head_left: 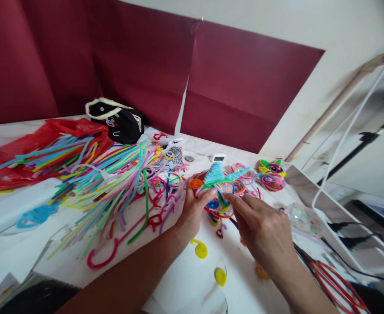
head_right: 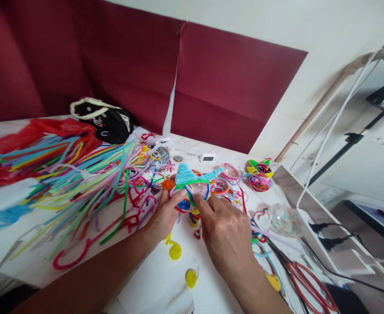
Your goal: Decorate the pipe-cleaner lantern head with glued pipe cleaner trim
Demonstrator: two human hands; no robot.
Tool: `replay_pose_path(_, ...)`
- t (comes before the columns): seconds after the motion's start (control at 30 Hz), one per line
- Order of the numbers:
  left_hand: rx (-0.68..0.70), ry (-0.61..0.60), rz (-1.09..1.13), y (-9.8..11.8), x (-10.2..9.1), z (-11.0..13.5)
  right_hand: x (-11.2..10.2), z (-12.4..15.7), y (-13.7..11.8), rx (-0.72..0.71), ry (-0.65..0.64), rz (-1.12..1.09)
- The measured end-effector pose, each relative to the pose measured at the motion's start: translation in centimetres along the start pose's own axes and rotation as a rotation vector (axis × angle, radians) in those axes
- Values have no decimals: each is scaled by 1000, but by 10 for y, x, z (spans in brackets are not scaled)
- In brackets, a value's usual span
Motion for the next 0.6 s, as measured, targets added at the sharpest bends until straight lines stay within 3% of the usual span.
replay_pose_path(0.6, 35, 31, -59, -1, -2, 0, 0, -2, -5, -12, -52, 11)
Point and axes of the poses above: each hand's wrist, its own z-axis away from the middle knuckle, its own x-axis out of the palm, y = z × x, the point moved 1 cm from there along -z, towards the middle knuckle, and after that the axes turned 3 degrees about y, right-handed, at the moved point
